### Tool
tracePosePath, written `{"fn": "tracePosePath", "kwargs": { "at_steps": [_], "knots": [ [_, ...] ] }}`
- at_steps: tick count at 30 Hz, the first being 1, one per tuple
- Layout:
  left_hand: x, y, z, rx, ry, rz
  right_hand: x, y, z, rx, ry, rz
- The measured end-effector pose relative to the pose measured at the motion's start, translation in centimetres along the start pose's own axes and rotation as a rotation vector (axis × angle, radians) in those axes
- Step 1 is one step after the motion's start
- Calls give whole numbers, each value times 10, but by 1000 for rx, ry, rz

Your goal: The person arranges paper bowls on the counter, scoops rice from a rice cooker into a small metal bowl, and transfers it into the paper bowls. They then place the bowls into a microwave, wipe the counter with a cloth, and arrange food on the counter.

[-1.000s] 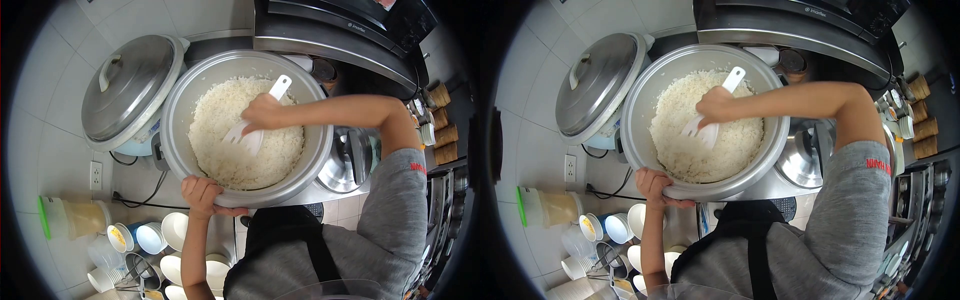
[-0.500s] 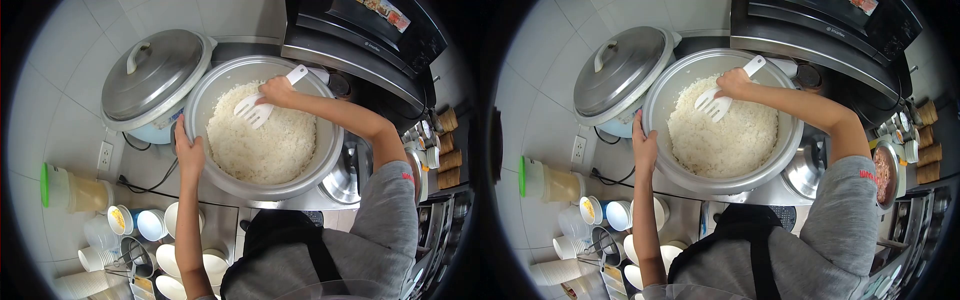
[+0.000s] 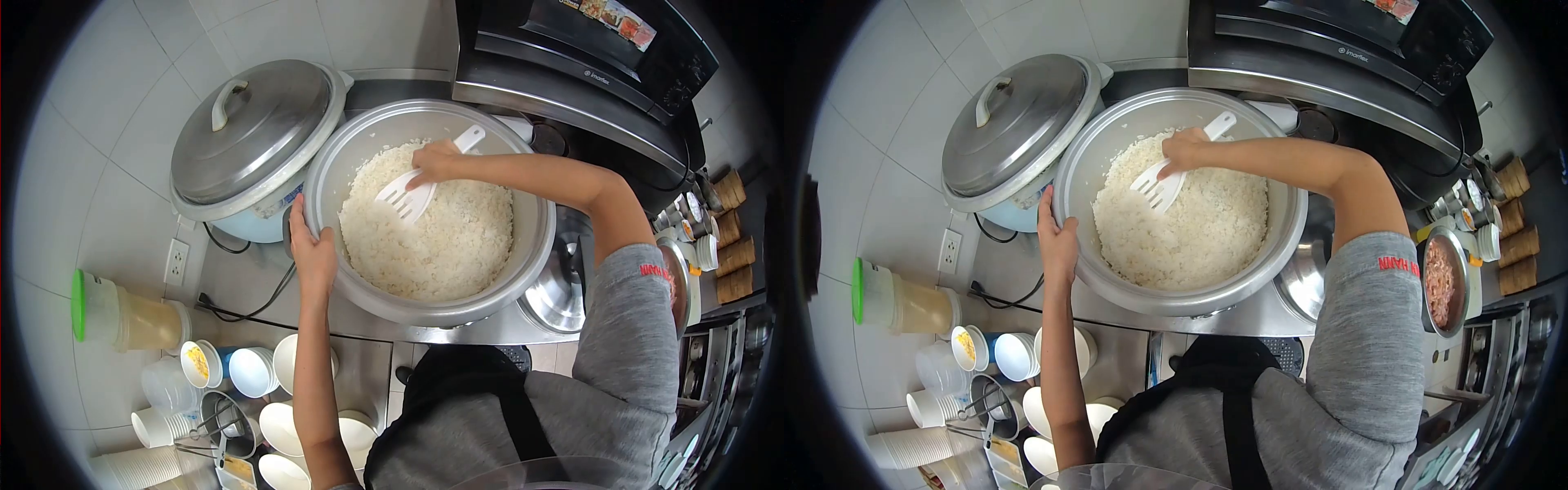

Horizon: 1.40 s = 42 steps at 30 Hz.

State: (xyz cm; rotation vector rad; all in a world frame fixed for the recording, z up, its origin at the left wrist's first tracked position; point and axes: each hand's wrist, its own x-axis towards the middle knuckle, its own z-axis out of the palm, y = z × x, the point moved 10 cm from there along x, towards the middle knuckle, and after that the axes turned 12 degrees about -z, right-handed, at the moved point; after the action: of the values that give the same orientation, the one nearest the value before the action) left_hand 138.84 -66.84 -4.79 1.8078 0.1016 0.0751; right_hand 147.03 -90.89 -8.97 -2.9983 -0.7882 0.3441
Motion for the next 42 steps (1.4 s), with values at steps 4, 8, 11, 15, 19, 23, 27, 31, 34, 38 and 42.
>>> {"fn": "tracePosePath", "kwargs": {
  "at_steps": [4, 8, 11, 15, 19, 23, 27, 31, 34, 38, 42],
  "knots": [
    [0, -1, -1, 16, 24, -13, 2, -33, -2, -20, 74, -90],
    [0, 0, -3, -22, 10, -30, -4, -111, -19, -264, 135, -382],
    [1, 2, -3, -68, 1, -34, -48, -143, -57, -369, 375, -518],
    [-5, 3, -1, -174, -26, -107, -67, -63, -61, -280, 85, -104],
    [-4, 0, -3, -242, 20, -81, -71, -13, -37, -314, -21, -29],
    [-9, 4, -1, -269, 6, -115, -59, -25, 5, -82, -59, -135],
    [-7, 2, -3, -248, 16, -100, -57, -83, -15, -295, -13, -306],
    [-3, -2, -1, -289, -10, -102, -89, -110, -47, -354, -21, -351],
    [-8, 7, 0, -317, -16, -92, -96, -31, -44, -417, 32, -131],
    [-11, 13, -4, -310, 35, 4, -116, -12, -13, -299, -139, -32],
    [-4, 4, -5, -327, 23, -9, -114, -3, 6, -117, -130, -13]
  ]
}}
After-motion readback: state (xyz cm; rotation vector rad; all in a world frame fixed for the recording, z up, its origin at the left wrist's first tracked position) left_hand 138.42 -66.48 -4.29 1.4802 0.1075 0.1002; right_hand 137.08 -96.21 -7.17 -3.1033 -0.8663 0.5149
